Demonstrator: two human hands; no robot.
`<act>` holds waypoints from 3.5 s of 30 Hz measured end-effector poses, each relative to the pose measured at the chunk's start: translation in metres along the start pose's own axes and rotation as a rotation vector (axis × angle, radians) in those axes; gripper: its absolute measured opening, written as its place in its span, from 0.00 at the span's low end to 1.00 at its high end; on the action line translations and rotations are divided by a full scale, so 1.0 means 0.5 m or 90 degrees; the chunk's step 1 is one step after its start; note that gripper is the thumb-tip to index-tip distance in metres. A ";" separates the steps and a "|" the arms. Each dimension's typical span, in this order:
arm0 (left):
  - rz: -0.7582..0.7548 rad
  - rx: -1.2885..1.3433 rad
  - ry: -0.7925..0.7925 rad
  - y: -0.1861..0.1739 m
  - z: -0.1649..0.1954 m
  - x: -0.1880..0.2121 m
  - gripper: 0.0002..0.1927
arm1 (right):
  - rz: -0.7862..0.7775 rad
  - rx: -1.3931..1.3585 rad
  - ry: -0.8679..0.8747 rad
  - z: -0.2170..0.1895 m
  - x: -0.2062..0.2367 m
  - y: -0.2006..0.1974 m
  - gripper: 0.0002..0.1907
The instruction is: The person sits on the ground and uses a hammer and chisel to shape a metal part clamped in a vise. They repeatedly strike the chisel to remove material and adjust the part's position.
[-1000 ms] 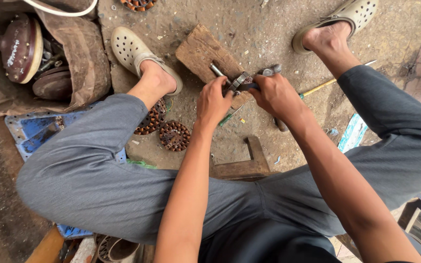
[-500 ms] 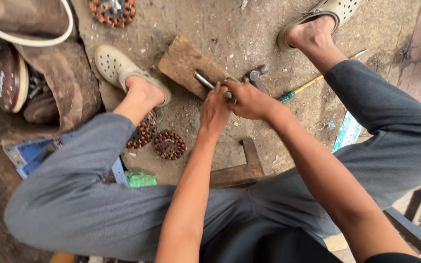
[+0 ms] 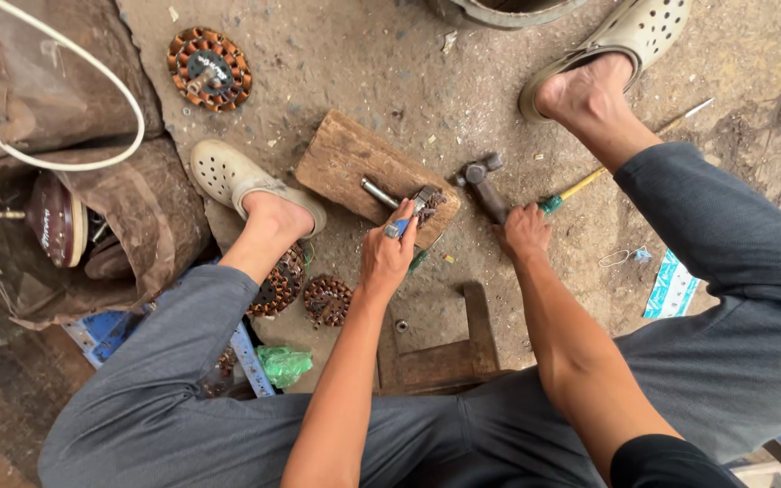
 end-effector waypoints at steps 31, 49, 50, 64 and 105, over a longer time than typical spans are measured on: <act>0.150 -0.092 0.084 0.006 -0.016 0.005 0.15 | 0.126 0.124 -0.482 -0.108 0.441 -0.290 0.31; 0.282 0.499 -0.122 -0.074 -0.033 -0.082 0.20 | 0.205 -0.066 -0.177 -0.089 0.241 -0.240 0.28; 0.294 0.510 -0.118 -0.097 -0.036 -0.093 0.20 | 0.243 -0.007 -0.179 -0.083 0.209 -0.215 0.29; -0.080 -0.383 0.263 -0.013 0.022 0.057 0.09 | -0.146 -0.501 -0.418 -0.067 0.166 -0.150 0.28; 0.009 -0.103 -0.122 0.061 -0.114 0.046 0.26 | 0.104 -0.265 -0.382 -0.123 0.210 -0.124 0.18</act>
Point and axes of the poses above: each hand's wrist, its own x-axis away from the middle knuckle, its own y-axis out of the palm, z = x × y, the point moved 2 cm from there along -x, towards the middle knuckle, and after that the axes turned 5 degrees about -y, right-handed, at the moved point
